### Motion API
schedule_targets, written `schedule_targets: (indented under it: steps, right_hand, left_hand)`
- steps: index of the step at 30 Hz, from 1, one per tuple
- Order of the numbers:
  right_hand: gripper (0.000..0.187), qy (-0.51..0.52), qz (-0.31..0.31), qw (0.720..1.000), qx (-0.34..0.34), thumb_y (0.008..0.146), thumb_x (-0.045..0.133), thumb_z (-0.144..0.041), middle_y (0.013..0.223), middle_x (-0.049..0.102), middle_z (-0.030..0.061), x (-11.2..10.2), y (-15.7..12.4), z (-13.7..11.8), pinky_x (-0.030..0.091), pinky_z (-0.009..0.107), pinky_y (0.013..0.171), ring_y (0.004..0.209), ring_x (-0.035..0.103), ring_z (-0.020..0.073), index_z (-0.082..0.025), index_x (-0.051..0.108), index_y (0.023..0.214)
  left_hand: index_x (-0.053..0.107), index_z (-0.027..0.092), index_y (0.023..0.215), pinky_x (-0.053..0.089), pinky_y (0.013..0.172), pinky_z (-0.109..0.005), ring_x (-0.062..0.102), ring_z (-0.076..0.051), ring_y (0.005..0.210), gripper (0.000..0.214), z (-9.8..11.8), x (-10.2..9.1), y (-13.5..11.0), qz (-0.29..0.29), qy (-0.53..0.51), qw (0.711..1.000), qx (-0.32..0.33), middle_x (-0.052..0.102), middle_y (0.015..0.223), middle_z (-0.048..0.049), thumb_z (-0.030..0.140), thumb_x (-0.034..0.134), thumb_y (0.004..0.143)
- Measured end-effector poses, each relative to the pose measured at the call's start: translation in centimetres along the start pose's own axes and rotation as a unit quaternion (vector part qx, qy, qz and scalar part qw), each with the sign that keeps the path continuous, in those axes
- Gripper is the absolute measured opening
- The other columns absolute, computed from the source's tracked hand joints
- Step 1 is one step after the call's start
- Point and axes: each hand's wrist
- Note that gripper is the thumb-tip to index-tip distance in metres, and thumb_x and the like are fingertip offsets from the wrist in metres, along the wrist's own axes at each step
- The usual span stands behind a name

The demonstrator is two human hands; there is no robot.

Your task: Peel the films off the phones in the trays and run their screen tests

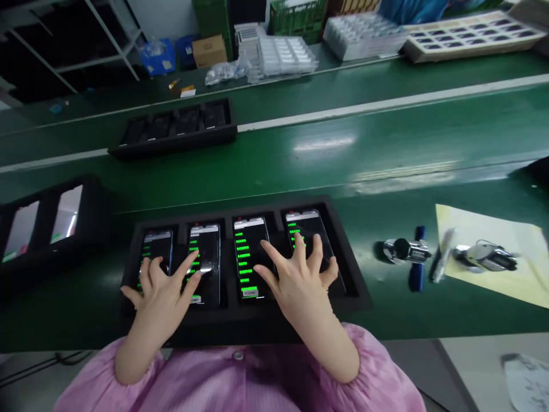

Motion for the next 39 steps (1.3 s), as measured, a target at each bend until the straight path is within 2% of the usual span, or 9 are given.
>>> schedule_targets:
  steps: [4,7,9,12,18,25,34,37,39]
  right_hand:
    - [0.05,0.088,0.052,0.993,-0.055,0.107,0.048,-0.062,0.155,0.05,0.0168,-1.9,-0.6,3.1,0.045,0.078,0.099,0.148,0.038,0.0525,-0.046,0.055,0.153]
    - [0.044,0.18,0.128,0.972,-0.075,0.11,0.049,-0.042,0.15,0.056,0.0138,-3.7,-1.9,6.9,0.044,0.064,0.109,0.144,0.046,0.0415,-0.038,0.054,0.154]
    - [0.038,0.229,0.155,0.957,-0.084,0.109,0.05,-0.027,0.135,0.066,0.0104,-4.0,-2.9,9.0,0.048,0.051,0.108,0.133,0.057,0.0316,-0.032,0.061,0.146]
    - [0.031,0.264,0.132,0.949,-0.113,0.107,0.049,-0.017,0.127,0.068,0.0087,-2.6,-4.1,10.2,0.053,0.041,0.099,0.12,0.062,0.025,-0.025,0.068,0.13]
    - [0.029,0.244,0.165,0.948,-0.119,0.106,0.048,-0.014,0.136,0.063,0.0132,0.1,-4.7,9.3,0.051,0.045,0.101,0.125,0.059,0.0287,-0.019,0.071,0.123]
    - [0.032,0.215,0.163,0.958,-0.098,0.108,0.047,-0.018,0.144,0.058,0.0149,0.1,-4.2,8.9,0.049,0.047,0.104,0.129,0.055,0.0299,-0.018,0.069,0.132]
    - [0.037,0.157,0.148,0.972,-0.092,0.11,0.046,-0.028,0.152,0.053,0.0178,0.7,-2.5,8.6,0.046,0.056,0.106,0.133,0.053,0.0371,-0.02,0.064,0.141]
    - [0.041,0.133,0.133,0.979,-0.073,0.11,0.049,-0.035,0.161,0.047,0.0173,0.8,-2.6,8.7,0.044,0.062,0.104,0.136,0.051,0.0435,-0.026,0.063,0.147]
    - [0.046,0.16,0.14,0.974,-0.074,0.108,0.053,-0.035,0.166,0.044,0.0128,0.7,-3.0,9.0,0.042,0.063,0.105,0.137,0.052,0.0434,-0.036,0.057,0.154]
  left_hand:
    - [0.047,0.049,0.156,0.023,0.103,-0.099,0.014,-0.058,0.159,0.05,-1.7,0.2,-1.5,0.054,-0.064,0.996,0.012,0.028,0.166,-0.0185,0.059,0.043,0.107]
    - [0.047,0.031,0.159,0.022,0.116,-0.091,0.01,-0.055,0.162,0.058,-4.7,-0.1,-3.6,0.195,-0.131,0.972,0.034,0.024,0.172,-0.0203,0.054,0.049,0.106]
    - [0.048,0.023,0.158,0.024,0.126,-0.08,0.02,-0.049,0.162,0.06,-6.9,0.0,-4.4,0.278,-0.159,0.946,0.047,0.036,0.168,-0.0211,0.047,0.057,0.104]
    - [0.049,0.016,0.158,0.027,0.129,-0.072,0.034,-0.045,0.158,0.062,-9.1,1.2,-3.6,0.331,-0.16,0.927,0.069,0.05,0.16,-0.0233,0.037,0.064,0.101]
    - [0.058,0.015,0.151,0.038,0.125,-0.066,0.05,-0.042,0.148,0.055,-9.5,3.8,-0.4,0.405,-0.17,0.894,0.089,0.059,0.151,-0.0225,0.033,0.067,0.1]
    - [0.063,0.012,0.145,0.037,0.124,-0.065,0.054,-0.04,0.144,0.05,-9.2,4.0,-0.3,0.393,-0.19,0.897,0.071,0.064,0.144,-0.0224,0.039,0.06,0.103]
    - [0.066,0.01,0.137,0.036,0.124,-0.059,0.056,-0.038,0.142,0.05,-9.0,4.0,-0.2,0.374,-0.197,0.905,0.045,0.066,0.14,-0.0226,0.045,0.053,0.104]
    - [0.065,0.011,0.137,0.037,0.123,-0.058,0.056,-0.036,0.141,0.046,-9.1,3.9,-0.2,0.362,-0.197,0.91,0.044,0.066,0.14,-0.0225,0.041,0.054,0.104]
    - [0.062,0.012,0.139,0.039,0.122,-0.055,0.055,-0.034,0.141,0.044,-9.5,3.7,-0.4,0.341,-0.202,0.916,0.067,0.063,0.141,-0.0217,0.037,0.055,0.104]
Point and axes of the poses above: each hand's wrist, its own y-axis towards the middle knuckle, its own x-axis out of the palm, z = x × y
